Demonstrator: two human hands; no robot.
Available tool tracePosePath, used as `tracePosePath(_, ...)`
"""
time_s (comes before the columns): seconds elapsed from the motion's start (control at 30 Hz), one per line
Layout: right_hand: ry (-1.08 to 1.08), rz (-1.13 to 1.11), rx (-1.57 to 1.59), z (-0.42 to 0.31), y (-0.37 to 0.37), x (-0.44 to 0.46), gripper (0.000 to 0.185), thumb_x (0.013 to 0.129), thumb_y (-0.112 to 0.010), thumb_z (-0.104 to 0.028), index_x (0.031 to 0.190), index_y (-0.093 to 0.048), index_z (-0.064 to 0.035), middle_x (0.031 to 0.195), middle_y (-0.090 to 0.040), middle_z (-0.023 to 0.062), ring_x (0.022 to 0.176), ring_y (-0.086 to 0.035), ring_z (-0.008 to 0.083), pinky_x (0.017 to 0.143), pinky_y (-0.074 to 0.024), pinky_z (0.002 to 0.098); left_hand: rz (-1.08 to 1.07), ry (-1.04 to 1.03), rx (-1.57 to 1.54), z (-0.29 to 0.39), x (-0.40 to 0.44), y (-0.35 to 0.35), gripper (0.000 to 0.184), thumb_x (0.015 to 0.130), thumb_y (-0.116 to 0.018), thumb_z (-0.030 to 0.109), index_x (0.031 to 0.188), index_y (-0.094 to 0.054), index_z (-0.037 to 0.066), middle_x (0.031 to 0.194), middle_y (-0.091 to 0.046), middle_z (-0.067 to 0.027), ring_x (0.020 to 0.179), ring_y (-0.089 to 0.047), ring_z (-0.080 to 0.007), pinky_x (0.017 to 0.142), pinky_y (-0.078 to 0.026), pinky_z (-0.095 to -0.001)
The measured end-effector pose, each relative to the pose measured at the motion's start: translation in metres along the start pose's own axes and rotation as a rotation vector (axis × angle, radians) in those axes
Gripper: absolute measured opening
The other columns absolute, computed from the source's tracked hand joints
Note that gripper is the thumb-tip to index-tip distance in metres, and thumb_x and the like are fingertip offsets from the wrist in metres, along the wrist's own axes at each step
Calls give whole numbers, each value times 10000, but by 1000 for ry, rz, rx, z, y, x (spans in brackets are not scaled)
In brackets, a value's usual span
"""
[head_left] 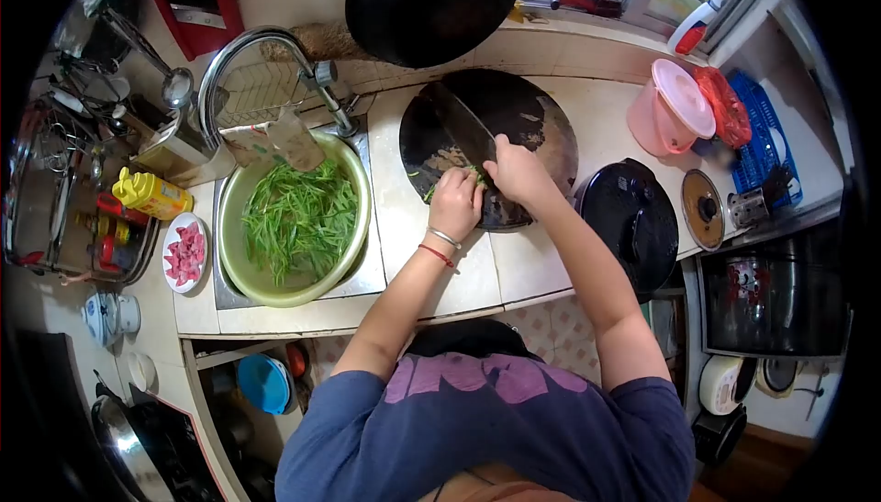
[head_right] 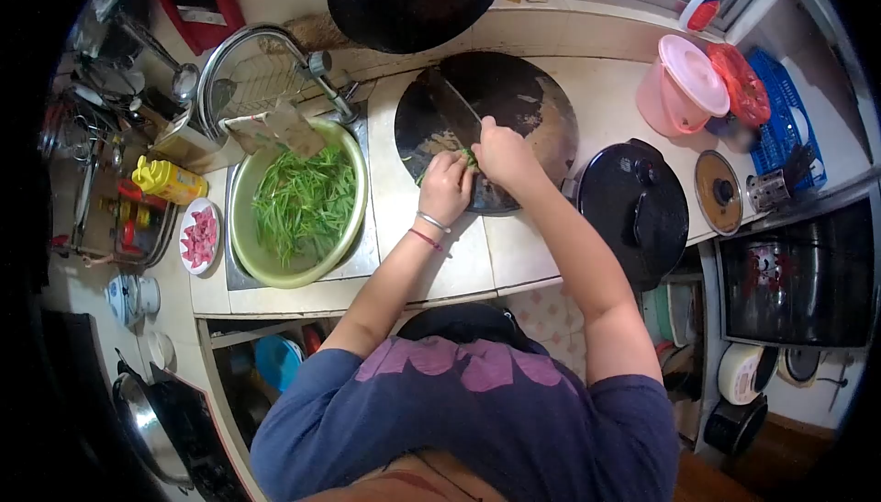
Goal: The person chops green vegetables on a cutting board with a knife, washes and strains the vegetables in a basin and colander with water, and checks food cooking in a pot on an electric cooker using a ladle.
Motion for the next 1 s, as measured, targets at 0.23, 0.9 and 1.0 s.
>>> tracePosePath(0.23, 53, 45, 16, -5, 24, -26, 258, 785, -566, -170, 875, -424, 25, 737, -582, 246, 743, -574, 398, 639, -457, 463, 73, 41, -31, -10, -5, 3, 124, 691, -604, -11, 814, -596, -21, 871, -574, -142, 852, -550, -297, 746, -453, -347)
tracePosePath(0.9, 89, 43, 69, -3, 21, -25, 274, 790, -566, -195, 884, -414, 13, 734, -576, 241, 729, -561, 409, 640, -438, 473, -41, 48, 72, -4, 2, 12, 210, 653, -639, 88, 841, -600, 2, 945, -580, -121, 944, -501, -302, 823, -379, -387)
tracePosePath(1.0, 102, 32, 25, -8, 30, -41, 274, 791, -567, -196, 885, -411, 8, 713, -572, 239, 722, -561, 406, 636, -437, 472, -27, 100, 49, -2, 2, 19, 392, 655, -660, 126, 998, -522, -5, 1041, -520, -157, 956, -485, -320, 829, -378, -381)
Point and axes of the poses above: each hand's wrist, its own x-axis towards the middle knuckle, its own y-axis out of the back of the hand, z = x × y, the point moved 9 cm from there along x, towards the middle knuckle
